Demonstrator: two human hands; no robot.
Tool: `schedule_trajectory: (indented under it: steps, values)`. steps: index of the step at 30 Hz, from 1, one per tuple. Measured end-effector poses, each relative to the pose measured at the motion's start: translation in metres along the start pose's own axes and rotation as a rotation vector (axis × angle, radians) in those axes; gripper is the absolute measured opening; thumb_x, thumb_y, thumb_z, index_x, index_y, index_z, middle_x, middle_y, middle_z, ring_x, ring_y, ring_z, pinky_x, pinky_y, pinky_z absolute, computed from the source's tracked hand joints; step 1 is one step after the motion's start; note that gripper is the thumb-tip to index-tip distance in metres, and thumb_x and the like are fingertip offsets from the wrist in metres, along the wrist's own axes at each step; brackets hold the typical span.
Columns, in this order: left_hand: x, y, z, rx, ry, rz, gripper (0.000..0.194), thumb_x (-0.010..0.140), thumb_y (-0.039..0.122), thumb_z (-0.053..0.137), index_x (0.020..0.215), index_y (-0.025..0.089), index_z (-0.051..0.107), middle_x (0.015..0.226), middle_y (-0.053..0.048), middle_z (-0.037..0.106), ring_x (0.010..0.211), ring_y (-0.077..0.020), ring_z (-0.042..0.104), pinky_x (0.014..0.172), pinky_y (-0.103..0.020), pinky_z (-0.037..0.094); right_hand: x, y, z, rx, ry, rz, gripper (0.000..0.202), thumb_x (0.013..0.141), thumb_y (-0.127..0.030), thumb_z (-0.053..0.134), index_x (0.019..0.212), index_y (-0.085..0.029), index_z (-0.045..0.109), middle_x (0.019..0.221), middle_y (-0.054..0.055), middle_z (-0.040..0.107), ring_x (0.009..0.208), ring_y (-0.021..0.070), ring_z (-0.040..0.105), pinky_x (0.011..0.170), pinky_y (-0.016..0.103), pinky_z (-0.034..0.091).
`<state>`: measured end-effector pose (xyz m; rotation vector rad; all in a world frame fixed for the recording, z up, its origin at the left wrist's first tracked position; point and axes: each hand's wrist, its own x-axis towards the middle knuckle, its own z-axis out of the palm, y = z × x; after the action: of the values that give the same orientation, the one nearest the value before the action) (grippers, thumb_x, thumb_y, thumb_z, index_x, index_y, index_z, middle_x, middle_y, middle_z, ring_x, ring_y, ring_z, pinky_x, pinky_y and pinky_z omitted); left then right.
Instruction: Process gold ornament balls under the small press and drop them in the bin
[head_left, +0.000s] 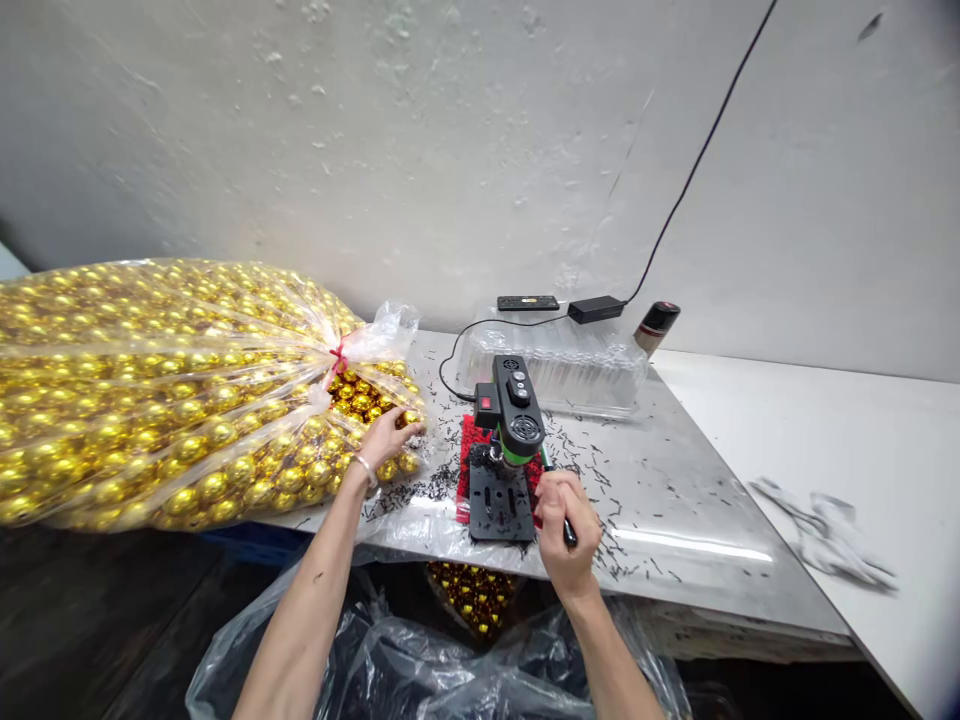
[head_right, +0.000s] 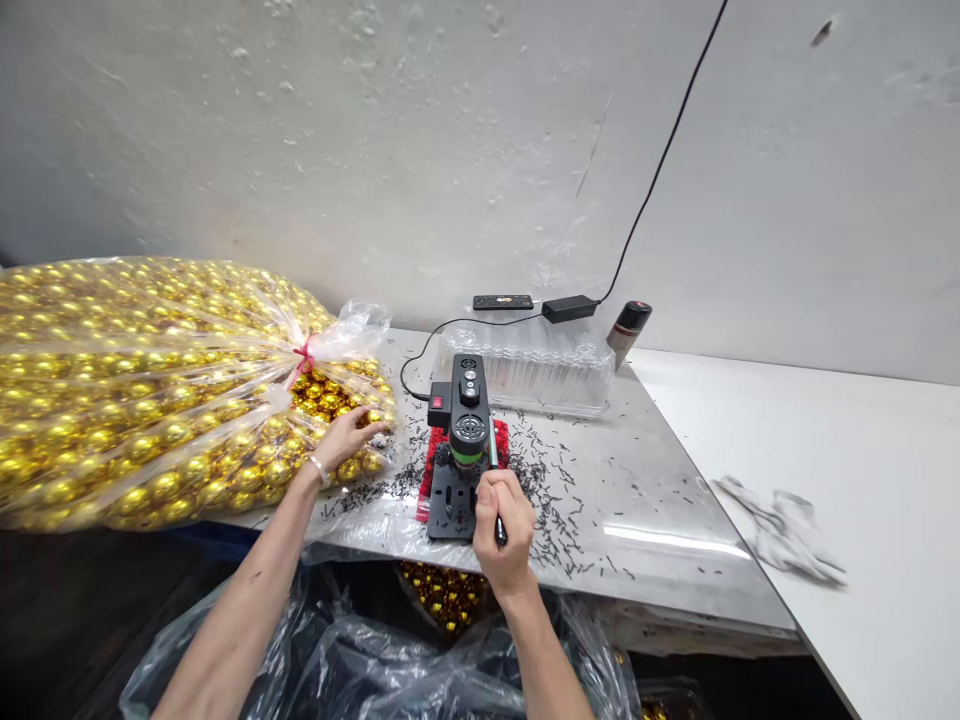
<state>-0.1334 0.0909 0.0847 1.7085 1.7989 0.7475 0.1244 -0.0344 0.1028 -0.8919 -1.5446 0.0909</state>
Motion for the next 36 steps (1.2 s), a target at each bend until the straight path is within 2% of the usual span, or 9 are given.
schedule_trajectory:
  steps: [4, 6, 8, 15, 18, 22, 27, 30, 36]
  values:
    - [-0.044, 0.006, 0.004, -0.962, -0.01, -0.111, 0.04, 0.077, 0.035, 0.069, 0.111, 0.015, 0.064, 0.095, -0.006, 0.071, 0.077, -0.0143, 0.066, 0.066, -0.022, 0.052, 0.0, 0.0, 0.001, 0.008, 0.005, 0.004, 0.024, 0.089, -0.008, 0.039, 0.069, -0.019, 0.047, 0.07, 0.001, 0.05, 0.063, 0.0125, 0.049, 0.057, 0.027, 0.039]
    - [-0.066, 0.011, 0.013, -1.238, -0.08, -0.177, 0.036, 0.076, 0.029, 0.071, 0.109, 0.016, 0.065, 0.095, -0.006, 0.071, 0.077, -0.0126, 0.067, 0.068, -0.02, 0.053, 0.0, 0.0, 0.0, 0.005, 0.012, 0.004, 0.025, 0.089, -0.007, 0.04, 0.067, -0.02, 0.045, 0.069, 0.001, 0.049, 0.064, 0.0126, 0.049, 0.058, 0.027, 0.039]
    - [-0.084, 0.017, 0.026, -1.374, -0.146, -0.245, 0.033, 0.076, 0.023, 0.071, 0.108, 0.017, 0.065, 0.096, -0.006, 0.072, 0.082, -0.0132, 0.068, 0.071, -0.021, 0.054, 0.0, 0.0, 0.0, -0.006, 0.009, 0.008, 0.026, 0.089, -0.007, 0.039, 0.067, -0.02, 0.044, 0.069, 0.001, 0.049, 0.065, 0.0126, 0.049, 0.058, 0.027, 0.038]
    - [-0.103, 0.027, 0.067, -1.409, -0.252, -0.405, 0.02, 0.073, 0.019, 0.072, 0.092, 0.016, 0.066, 0.084, -0.004, 0.073, 0.072, -0.0118, 0.068, 0.063, -0.019, 0.053, 0.004, -0.003, -0.002, -0.01, -0.014, 0.009, 0.027, 0.09, -0.01, 0.039, 0.065, -0.02, 0.044, 0.068, 0.0, 0.049, 0.064, 0.0125, 0.048, 0.059, 0.028, 0.038]
    - [-0.102, 0.03, 0.075, -1.412, -0.253, -0.424, 0.029, 0.075, 0.021, 0.07, 0.103, 0.019, 0.064, 0.085, -0.003, 0.073, 0.074, -0.0128, 0.068, 0.068, -0.022, 0.054, 0.01, -0.008, -0.002, 0.025, 0.015, 0.083, 0.029, 0.092, -0.013, 0.039, 0.064, -0.02, 0.043, 0.069, 0.001, 0.049, 0.067, 0.0129, 0.05, 0.061, 0.028, 0.039]
    - [-0.098, 0.032, 0.083, -1.312, -0.189, -0.361, 0.04, 0.077, 0.029, 0.07, 0.115, 0.022, 0.063, 0.099, -0.004, 0.072, 0.086, -0.0148, 0.068, 0.078, -0.026, 0.054, 0.026, -0.017, -0.002, 0.043, 0.033, 0.137, 0.032, 0.094, -0.016, 0.039, 0.061, -0.02, 0.04, 0.066, 0.0, 0.047, 0.066, 0.0124, 0.049, 0.062, 0.028, 0.038]
    - [-0.095, 0.035, 0.098, -1.24, -0.078, -0.356, 0.038, 0.071, 0.033, 0.075, 0.105, 0.017, 0.067, 0.106, -0.007, 0.07, 0.082, -0.0147, 0.066, 0.067, -0.023, 0.053, 0.04, -0.022, -0.004, 0.006, 0.021, 0.155, 0.034, 0.095, -0.019, 0.04, 0.061, -0.021, 0.039, 0.062, -0.002, 0.044, 0.063, 0.0115, 0.047, 0.06, 0.028, 0.036]
    - [-0.094, 0.039, 0.108, -1.276, -0.047, -0.342, 0.037, 0.066, 0.028, 0.078, 0.098, 0.016, 0.065, 0.101, -0.007, 0.07, 0.084, -0.0142, 0.066, 0.076, -0.025, 0.053, 0.042, -0.022, -0.005, -0.01, 0.01, 0.144, 0.034, 0.094, -0.019, 0.04, 0.06, -0.021, 0.038, 0.061, -0.002, 0.043, 0.061, 0.0112, 0.046, 0.059, 0.028, 0.036]
    - [-0.093, 0.043, 0.13, -1.041, -0.002, -0.121, 0.041, 0.067, 0.032, 0.076, 0.1, 0.017, 0.059, 0.099, -0.008, 0.07, 0.095, -0.0184, 0.065, 0.09, -0.033, 0.048, 0.037, -0.021, -0.008, -0.025, -0.023, 0.091, 0.031, 0.093, -0.015, 0.04, 0.063, -0.02, 0.041, 0.063, -0.001, 0.045, 0.062, 0.0108, 0.045, 0.058, 0.027, 0.036]
